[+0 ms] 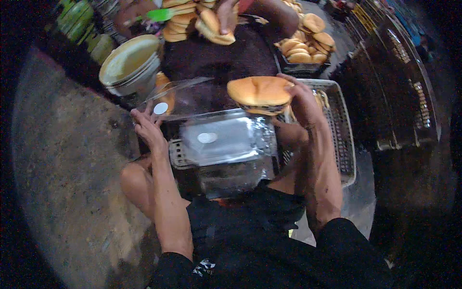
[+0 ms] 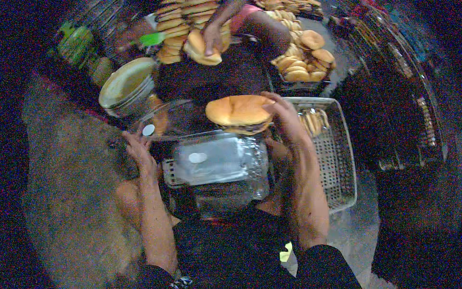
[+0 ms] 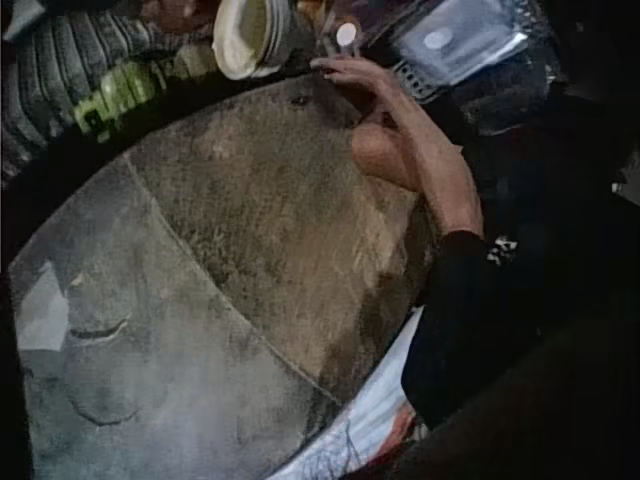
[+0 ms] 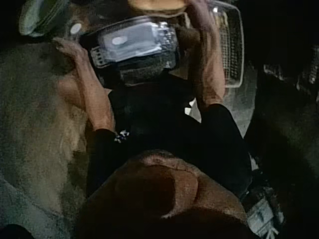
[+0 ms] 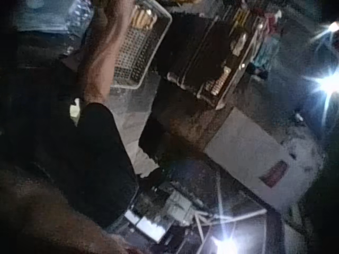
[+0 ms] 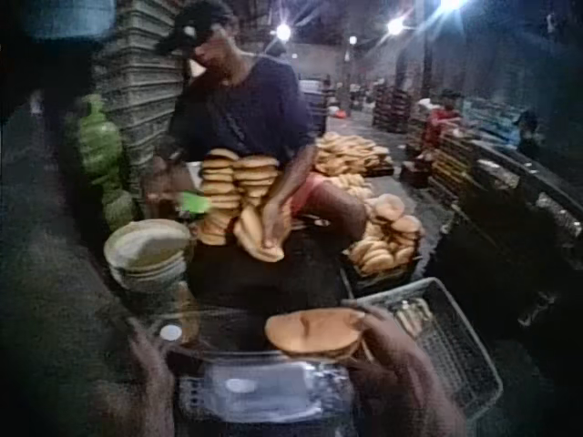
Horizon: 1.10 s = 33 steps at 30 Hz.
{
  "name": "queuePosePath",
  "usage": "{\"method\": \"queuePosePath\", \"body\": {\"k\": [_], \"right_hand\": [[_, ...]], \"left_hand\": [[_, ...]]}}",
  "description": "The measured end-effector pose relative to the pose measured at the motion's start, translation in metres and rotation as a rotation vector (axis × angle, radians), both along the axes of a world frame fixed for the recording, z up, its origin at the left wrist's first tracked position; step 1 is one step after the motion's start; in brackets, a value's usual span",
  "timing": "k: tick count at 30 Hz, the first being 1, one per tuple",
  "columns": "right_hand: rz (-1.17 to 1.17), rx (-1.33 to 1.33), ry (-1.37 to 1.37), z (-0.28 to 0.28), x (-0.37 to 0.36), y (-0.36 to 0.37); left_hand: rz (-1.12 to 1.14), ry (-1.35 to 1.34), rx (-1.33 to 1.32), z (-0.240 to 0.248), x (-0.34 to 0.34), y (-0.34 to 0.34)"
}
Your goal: The person sits on the floor and repeatedly packages small bread rolls into clear plastic bags. They pick up a roll, place it into a bag, and then place the packaged roll into a white plastic basket. The process is repeated continuously throughout the clip.
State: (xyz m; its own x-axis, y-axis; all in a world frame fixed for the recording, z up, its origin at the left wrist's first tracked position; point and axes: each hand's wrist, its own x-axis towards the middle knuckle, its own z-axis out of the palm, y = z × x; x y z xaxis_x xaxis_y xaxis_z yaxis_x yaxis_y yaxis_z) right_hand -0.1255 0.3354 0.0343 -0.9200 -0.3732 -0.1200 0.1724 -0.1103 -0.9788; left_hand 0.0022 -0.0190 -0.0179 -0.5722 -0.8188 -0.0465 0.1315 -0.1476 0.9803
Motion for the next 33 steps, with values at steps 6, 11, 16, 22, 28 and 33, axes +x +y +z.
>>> {"method": "queuePosePath", "body": {"k": [6,11,16,22,28,33], "right_hand": [[0.038,0.192,0.124,0.018,0.006,0.015],[-0.201,0.355,0.434,0.052,0.052,0.015],[-0.477,0.829,1.243,0.063,0.056,0.029],[-0.296,1.181,1.168,0.060,0.031,0.061],[-0.547,1.237,0.226,-0.072,-0.031,0.203],[-0.891,1.731,0.490,-0.123,-0.115,0.265]], "left_hand": [[-0.378,0.063,0.203,0.015,-0.035,0.130],[-0.542,0.056,0.622,0.004,-0.044,0.197],[-0.620,0.231,1.068,0.020,-0.071,0.215],[-0.853,0.068,0.441,0.058,-0.111,0.278],[-1.150,-0.816,-0.718,-0.026,-0.048,0.190],[-1.071,-1.163,-1.028,-0.056,-0.010,0.153]]}}
